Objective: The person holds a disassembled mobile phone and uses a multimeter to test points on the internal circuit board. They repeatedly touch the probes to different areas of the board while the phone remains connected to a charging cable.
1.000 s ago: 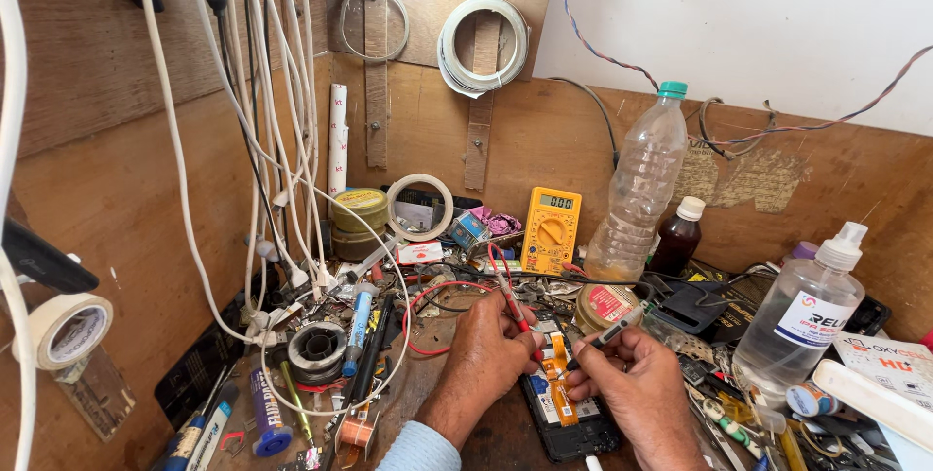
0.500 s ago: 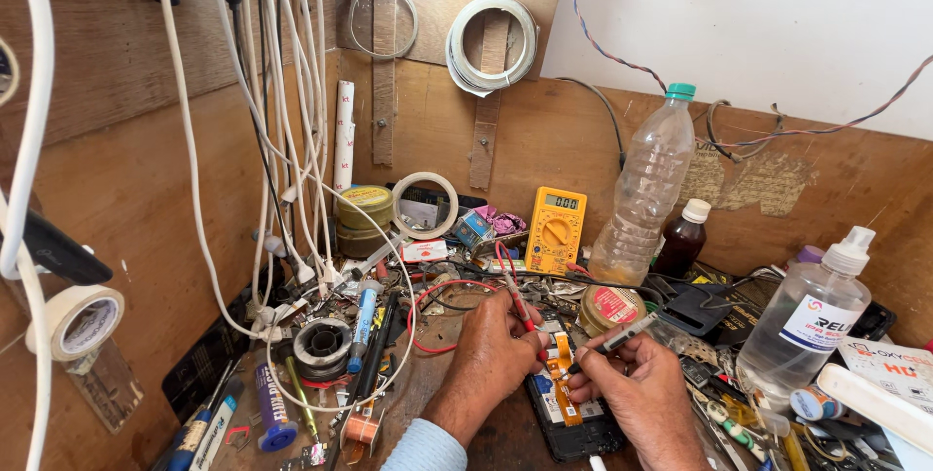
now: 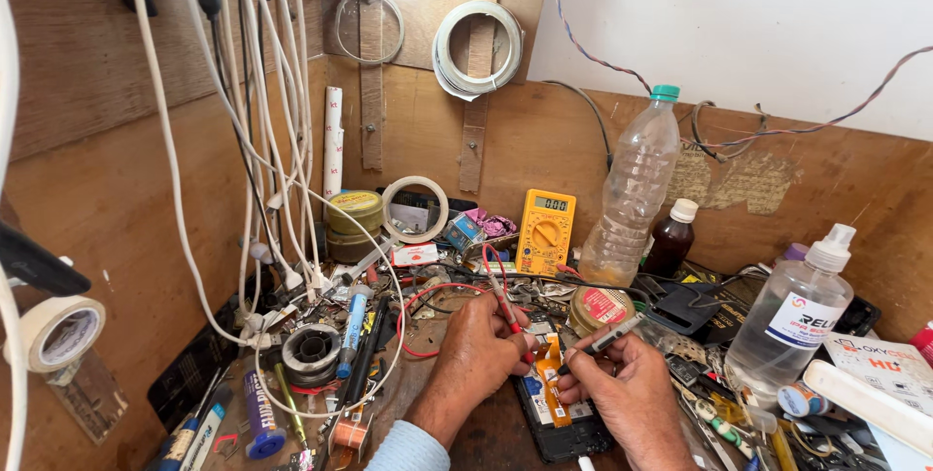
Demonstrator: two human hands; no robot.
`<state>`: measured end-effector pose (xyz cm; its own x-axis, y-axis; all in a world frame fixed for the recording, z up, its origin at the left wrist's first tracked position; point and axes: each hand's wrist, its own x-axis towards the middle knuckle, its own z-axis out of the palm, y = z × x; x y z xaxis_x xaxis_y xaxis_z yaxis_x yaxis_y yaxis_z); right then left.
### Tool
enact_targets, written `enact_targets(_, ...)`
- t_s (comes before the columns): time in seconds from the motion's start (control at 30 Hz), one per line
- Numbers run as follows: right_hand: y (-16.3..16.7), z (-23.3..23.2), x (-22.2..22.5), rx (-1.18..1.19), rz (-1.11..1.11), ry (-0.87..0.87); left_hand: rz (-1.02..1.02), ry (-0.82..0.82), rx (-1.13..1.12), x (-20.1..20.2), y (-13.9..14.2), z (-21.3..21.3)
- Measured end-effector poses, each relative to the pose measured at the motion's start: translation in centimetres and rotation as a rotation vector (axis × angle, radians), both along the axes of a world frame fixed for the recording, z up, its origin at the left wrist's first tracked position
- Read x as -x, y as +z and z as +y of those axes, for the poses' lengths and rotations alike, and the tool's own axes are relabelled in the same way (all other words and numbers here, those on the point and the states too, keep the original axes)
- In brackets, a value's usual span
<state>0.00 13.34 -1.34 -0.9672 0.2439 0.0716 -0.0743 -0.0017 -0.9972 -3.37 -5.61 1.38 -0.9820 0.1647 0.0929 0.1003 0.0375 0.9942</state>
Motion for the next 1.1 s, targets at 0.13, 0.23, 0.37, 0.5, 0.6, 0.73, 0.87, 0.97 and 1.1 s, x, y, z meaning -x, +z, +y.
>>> enact_targets(0.13, 0.3, 0.0, -0.2, 0.025, 0.005, 0.0, 0.005, 0.003, 0.028, -0.1, 0.1, 0.1)
enact_targets(0.23, 0.7, -0.1, -0.5, 0.035, 0.056, -0.064, 0.001, -0.021, 0.006, -0.3, 0.2, 0.2)
enact_targets(0.37, 1.4, -0.5, -0.7, 0.099, 0.216, -0.143, 0.023, -0.046, 0.066, -0.7, 0.5, 0.0)
enact_targets(0.5, 1.9, -1.1, -0.9, 0.122, 0.237, -0.151, 0.017, -0.044, 0.102, -1.0, 0.9, 0.0)
enact_targets(0.6, 1.9, -1.6, -1.0, 0.11, 0.262, -0.098, 0.022, -0.033, 0.108, -1.1, 1.1, 0.0)
enact_targets(0.73, 1.7, -1.7, -0.9, 0.033, 0.179, -0.057, 0.008, -0.019, 0.126, -1.2, 1.2, 0.0)
enact_targets(0.87, 1.2, -1.5, -0.6, -0.023, 0.153, -0.055, 0.008, 0.007, 0.131, -1.1, 1.2, -0.1)
enact_targets(0.97, 0.8, -1.0, -0.4, -0.033, 0.128, -0.025, 0.012, 0.052, 0.119, -1.0, 1.4, -0.2)
enact_targets(1.1, -0.1, -1.2, -0.1, -0.103, 0.09, 0.009, 0.031, 0.086, 0.116, -1.0, 1.6, -0.4)
